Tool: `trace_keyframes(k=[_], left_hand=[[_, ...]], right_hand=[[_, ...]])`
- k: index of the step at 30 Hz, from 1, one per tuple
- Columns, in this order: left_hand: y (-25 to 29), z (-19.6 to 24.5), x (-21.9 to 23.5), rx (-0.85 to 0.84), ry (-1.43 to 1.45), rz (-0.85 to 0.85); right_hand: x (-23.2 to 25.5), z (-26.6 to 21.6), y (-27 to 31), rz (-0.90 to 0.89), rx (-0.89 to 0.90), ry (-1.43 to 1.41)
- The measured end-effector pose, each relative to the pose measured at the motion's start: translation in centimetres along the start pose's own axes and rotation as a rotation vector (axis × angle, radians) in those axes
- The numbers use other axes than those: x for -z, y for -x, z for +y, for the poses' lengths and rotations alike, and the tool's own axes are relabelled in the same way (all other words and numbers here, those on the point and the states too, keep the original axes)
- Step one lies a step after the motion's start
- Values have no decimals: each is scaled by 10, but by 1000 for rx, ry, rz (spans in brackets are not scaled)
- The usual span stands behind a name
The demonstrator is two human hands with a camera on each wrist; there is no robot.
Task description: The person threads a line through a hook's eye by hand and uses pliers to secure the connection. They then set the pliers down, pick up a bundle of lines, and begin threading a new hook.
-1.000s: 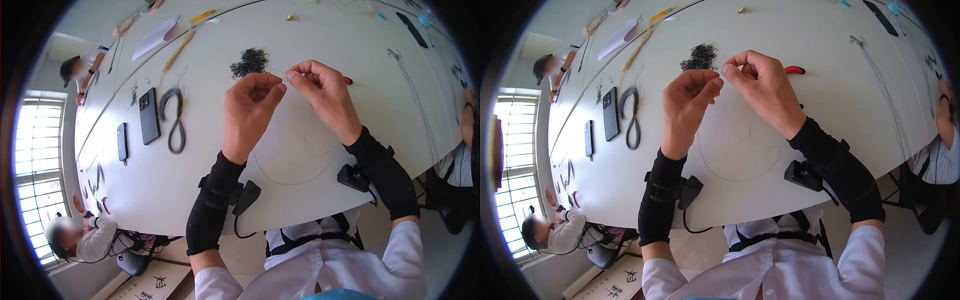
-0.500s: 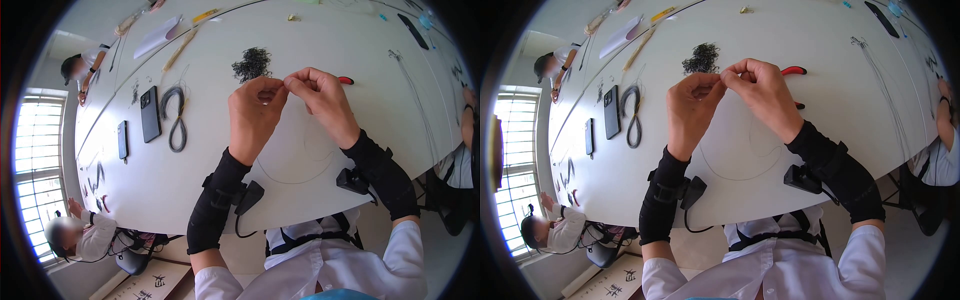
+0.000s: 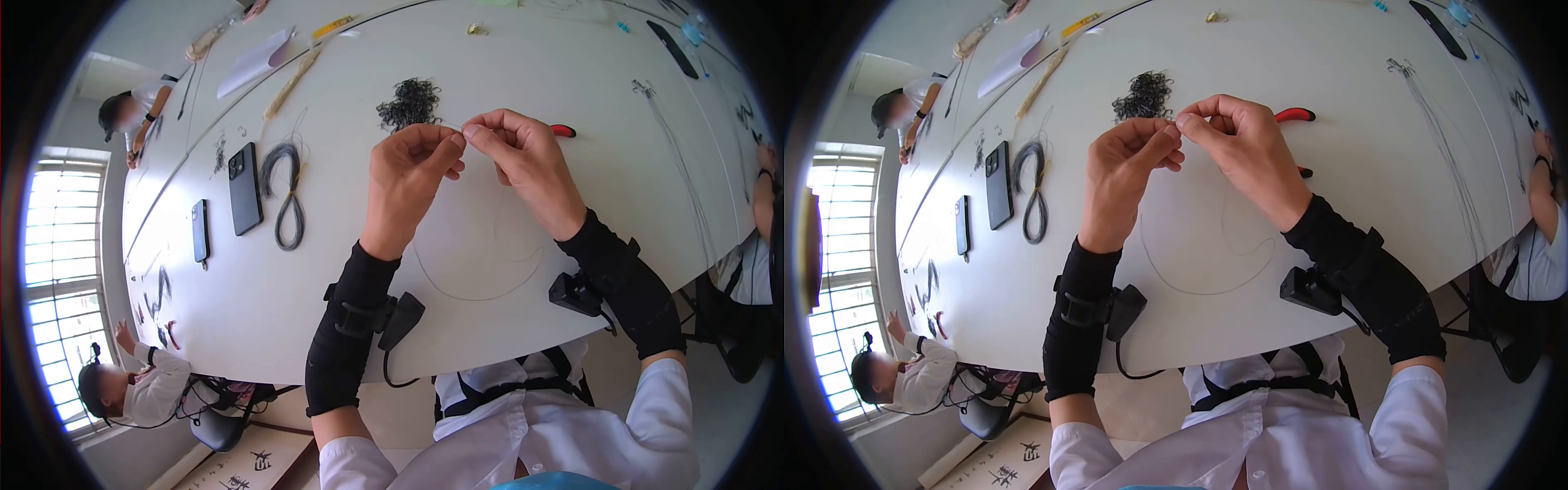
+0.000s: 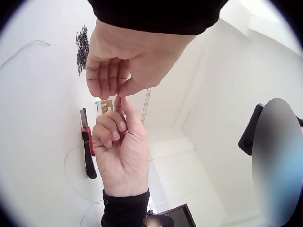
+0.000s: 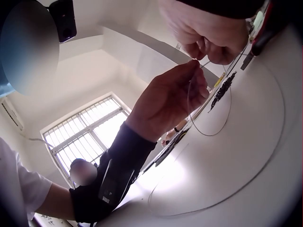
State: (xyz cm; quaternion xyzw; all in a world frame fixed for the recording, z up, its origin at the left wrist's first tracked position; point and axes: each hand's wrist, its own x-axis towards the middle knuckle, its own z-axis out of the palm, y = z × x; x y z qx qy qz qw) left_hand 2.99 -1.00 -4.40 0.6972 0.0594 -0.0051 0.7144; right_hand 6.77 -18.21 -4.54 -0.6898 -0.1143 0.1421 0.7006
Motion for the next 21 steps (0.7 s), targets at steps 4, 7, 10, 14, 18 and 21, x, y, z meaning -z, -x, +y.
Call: trace_keyframes(k=[4,7,10,14,18,21], left_hand=[[1,1,-1,4,48,-14],[1,1,-2,-11,102,-17],[2,-1,-1,-16,123,-18],[1,-3,0,22,211,-8],[-1,-7,3,59,294,-9],[0,-7,3,80,324,-14]], right_hand=[[0,2,0,4,5,-14],[0,3,-1,3,3,-31],[-1,3,0,10,8,-26],[0,3,0,3,-7,-28],[1,3,0,-15,-22,-19],[0,4,0,-19,-18,-16]])
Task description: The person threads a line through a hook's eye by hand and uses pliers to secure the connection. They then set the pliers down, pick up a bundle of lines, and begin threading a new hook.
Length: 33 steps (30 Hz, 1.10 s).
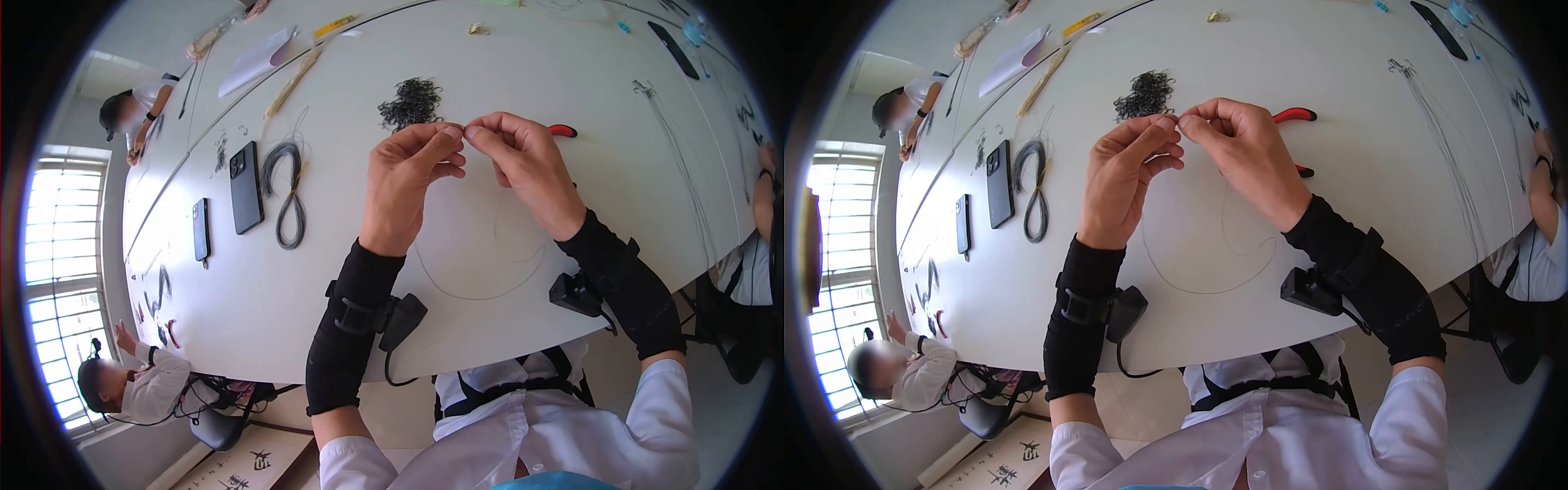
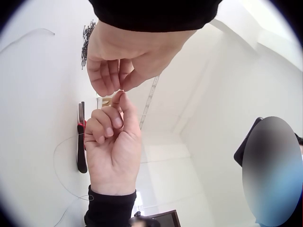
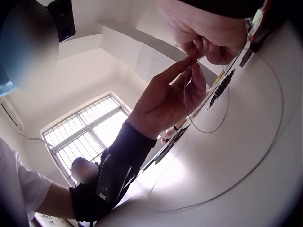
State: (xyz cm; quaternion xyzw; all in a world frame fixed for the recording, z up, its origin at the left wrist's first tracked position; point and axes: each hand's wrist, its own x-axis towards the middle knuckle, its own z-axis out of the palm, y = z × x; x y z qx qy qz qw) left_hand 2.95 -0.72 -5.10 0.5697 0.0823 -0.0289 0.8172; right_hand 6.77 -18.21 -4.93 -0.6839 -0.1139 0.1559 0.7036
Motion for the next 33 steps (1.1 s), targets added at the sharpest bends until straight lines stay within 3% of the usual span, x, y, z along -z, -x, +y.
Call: trace_keyframes(k=[19,22,25,28,33], left_hand=[[0,4,-1,9,24,-37],[0,5,-2,-25,-71,-27],[2,10,-3,-58,-265,-32],[5,14,-8,-48,-422,-64],[4,12,-9,-58,-530,-87]], right_hand=[[1,-3,3,-91,-56,64],[-5,1,3,-28,61,74],[0,0,-4,131,346,259],[13,-13,-6,-32,307,316],[16,-13,-8,-117,262,367]])
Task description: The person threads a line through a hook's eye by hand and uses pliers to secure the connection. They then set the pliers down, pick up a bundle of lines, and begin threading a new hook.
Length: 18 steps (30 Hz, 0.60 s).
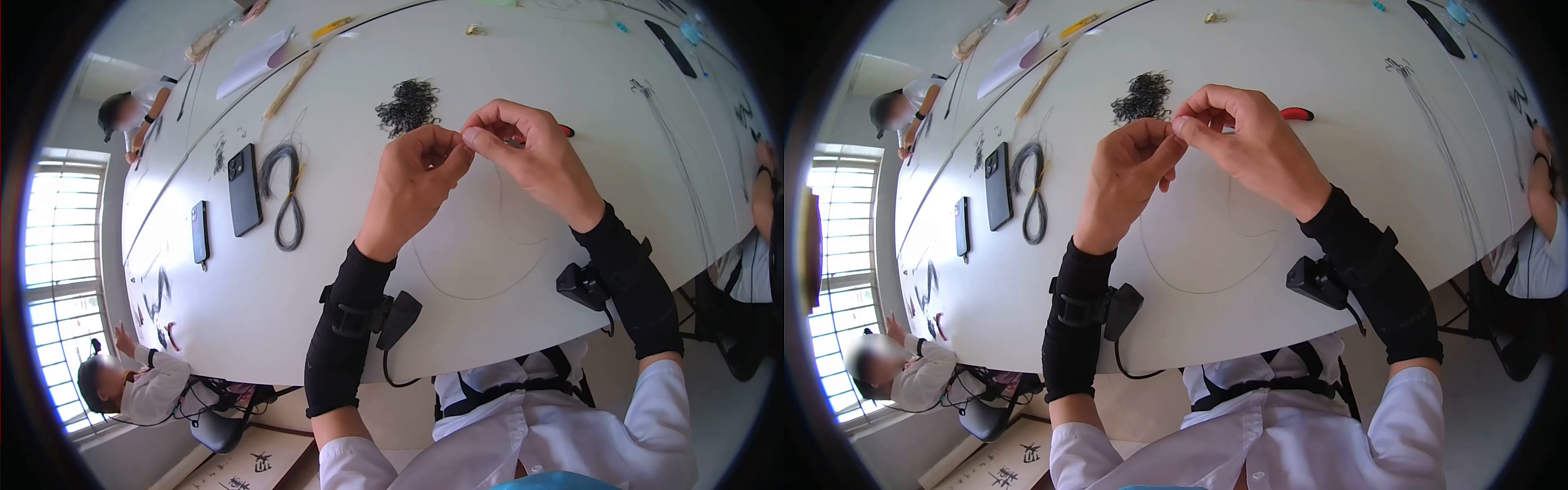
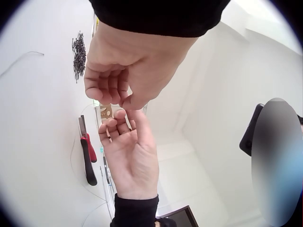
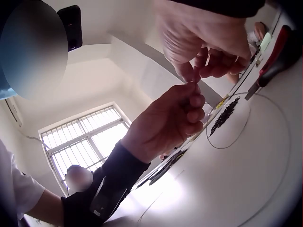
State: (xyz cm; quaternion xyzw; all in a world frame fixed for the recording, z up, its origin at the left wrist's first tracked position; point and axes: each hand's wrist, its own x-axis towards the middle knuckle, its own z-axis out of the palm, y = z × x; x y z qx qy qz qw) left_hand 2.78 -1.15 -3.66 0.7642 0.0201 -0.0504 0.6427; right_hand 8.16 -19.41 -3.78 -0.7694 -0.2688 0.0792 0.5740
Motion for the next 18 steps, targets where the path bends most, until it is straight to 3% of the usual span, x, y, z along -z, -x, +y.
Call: trace_keyframes(k=[7,18], left_hand=[[-1,0,-2,7,12,-7],[-1,-3,1,39,113,18]], right_hand=[[-4,7,0,10,-78,-293],[-2,5,1,-19,-154,-352]])
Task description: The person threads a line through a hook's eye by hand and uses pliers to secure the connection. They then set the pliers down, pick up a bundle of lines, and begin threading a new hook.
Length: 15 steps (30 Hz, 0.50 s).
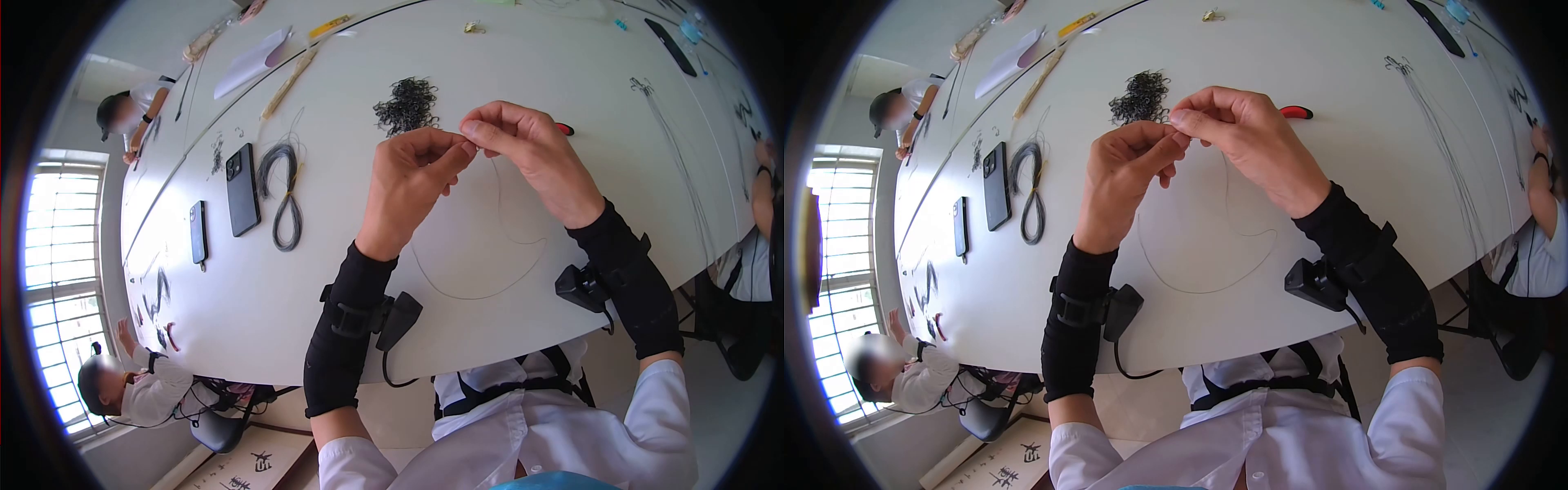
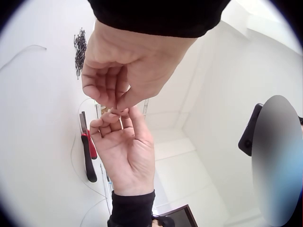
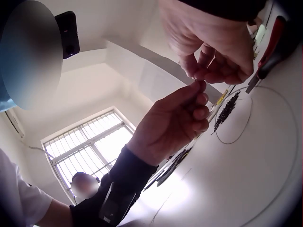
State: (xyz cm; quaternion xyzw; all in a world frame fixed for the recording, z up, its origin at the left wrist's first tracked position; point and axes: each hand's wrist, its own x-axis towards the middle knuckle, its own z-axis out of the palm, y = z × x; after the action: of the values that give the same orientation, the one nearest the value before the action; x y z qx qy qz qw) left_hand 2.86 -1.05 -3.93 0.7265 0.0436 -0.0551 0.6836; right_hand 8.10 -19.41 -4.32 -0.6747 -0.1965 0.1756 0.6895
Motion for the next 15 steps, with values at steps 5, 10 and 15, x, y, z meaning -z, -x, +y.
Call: trace_keyframes(k=[5,10,15], left_hand=[[2,3,-2,11,42,-8],[2,6,-1,-1,32,2],[3,8,-1,-18,-95,3]], right_hand=[[0,0,0,14,-27,-19],[-4,0,1,61,8,40],[-2,3,-1,13,118,138]])
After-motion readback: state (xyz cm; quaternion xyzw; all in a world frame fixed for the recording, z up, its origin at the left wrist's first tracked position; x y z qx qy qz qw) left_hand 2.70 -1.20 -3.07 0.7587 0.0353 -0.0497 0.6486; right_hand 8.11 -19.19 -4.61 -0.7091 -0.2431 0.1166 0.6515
